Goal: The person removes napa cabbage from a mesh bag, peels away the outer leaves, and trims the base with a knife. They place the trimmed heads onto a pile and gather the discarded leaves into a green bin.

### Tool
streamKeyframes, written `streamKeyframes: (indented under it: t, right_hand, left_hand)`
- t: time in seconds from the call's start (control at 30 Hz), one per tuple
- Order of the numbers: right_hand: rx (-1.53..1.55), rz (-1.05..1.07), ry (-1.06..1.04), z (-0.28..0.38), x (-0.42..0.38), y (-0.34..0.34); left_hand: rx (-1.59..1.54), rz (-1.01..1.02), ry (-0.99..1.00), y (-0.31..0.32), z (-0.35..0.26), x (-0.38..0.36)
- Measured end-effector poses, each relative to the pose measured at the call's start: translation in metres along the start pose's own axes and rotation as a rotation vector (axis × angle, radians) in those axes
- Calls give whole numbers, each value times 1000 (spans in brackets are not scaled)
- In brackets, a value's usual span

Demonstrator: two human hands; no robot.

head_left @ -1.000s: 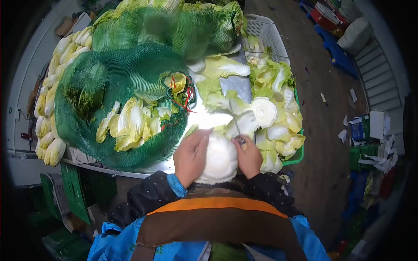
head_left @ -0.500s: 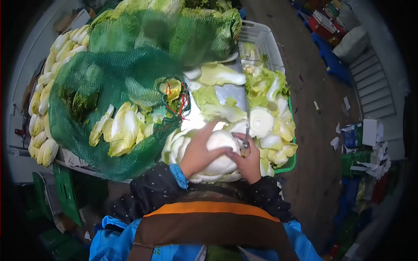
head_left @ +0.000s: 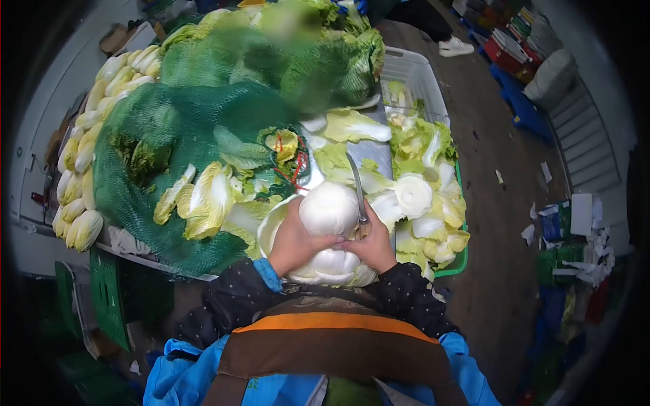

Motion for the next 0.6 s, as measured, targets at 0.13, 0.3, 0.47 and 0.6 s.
streamKeyframes:
  t: [0.13, 0.3, 0.47, 0.6]
  right_hand:
    - [59, 28, -28, 5, 12, 1]
    - [94, 15, -241, 120, 36, -30]
    - [773, 149, -385, 187, 68, -51]
    - [921, 327, -101, 155, 60, -4]
  left_hand:
    - [-280, 162, -75, -11, -7, 12]
    - [-46, -44, 256, -53, -112, 23]
    - [14, -89, 771, -93, -241, 1]
    - [573, -147, 863, -80, -275, -31]
Point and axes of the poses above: each hand's wrist, its own x-axis towards the middle knuckle, its own y-axis out of the palm, z = x × y, the point moved 5 cm from there along x, towards the middle knuckle, and after that the axes turned 9 degrees about -x, right-handed, at the moved point
